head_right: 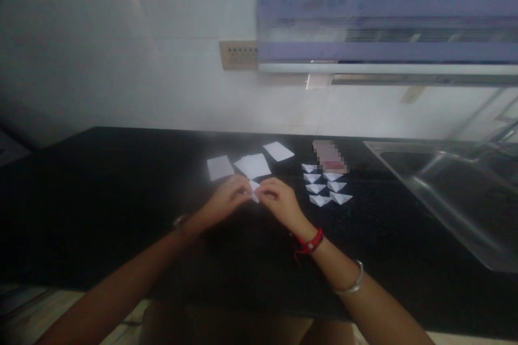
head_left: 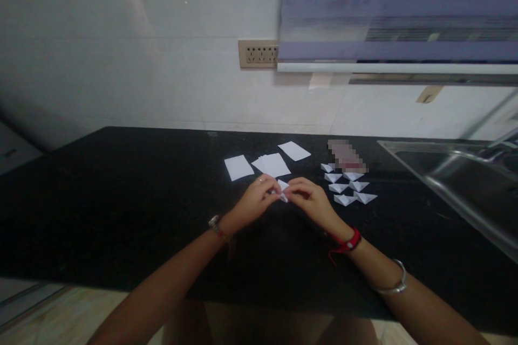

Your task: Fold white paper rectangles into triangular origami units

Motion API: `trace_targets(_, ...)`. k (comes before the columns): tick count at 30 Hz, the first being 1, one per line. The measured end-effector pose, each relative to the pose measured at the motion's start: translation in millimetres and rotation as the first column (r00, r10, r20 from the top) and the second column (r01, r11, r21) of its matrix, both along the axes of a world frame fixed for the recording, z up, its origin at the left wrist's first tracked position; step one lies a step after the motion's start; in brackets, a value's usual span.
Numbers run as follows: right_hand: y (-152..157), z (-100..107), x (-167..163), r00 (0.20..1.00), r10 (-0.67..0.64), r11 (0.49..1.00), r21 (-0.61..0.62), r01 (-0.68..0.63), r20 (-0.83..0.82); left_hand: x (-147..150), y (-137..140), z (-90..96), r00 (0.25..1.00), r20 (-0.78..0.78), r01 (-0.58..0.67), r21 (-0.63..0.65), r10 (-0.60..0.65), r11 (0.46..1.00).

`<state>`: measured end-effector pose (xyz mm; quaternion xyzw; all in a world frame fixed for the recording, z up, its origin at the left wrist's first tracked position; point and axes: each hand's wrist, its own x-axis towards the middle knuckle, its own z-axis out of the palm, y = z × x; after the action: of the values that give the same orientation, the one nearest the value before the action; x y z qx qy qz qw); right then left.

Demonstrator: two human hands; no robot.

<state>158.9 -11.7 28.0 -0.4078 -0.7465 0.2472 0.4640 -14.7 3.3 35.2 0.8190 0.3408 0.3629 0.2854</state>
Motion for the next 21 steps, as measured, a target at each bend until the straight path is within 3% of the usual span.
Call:
trace_targets(8, -0.9, -0.1, -2.0, 1.0, 0.015, 0.998, -0.062, -0.016, -0.024, -5.3, 5.2, 1.0, 0.989, -0.075, 0.127, 0.022, -0.125, 0.992)
trace_targets(15, -1.0, -1.6, -4.5, 0.998, 0.058, 0.991, -0.117, -0.062, -0.034, -8.8, 2.4, 8.1, 0.955, -0.146, 0.252, -0.048, -0.257, 0.966)
trace_targets(21, -3.0, 0.0, -4.7, 0.996, 0.088, 0.995, -0.054, -0.088, -0.012, -6.2, 2.4, 2.8, 0.977, -0.088, 0.189, -0.044, -0.193, 0.981)
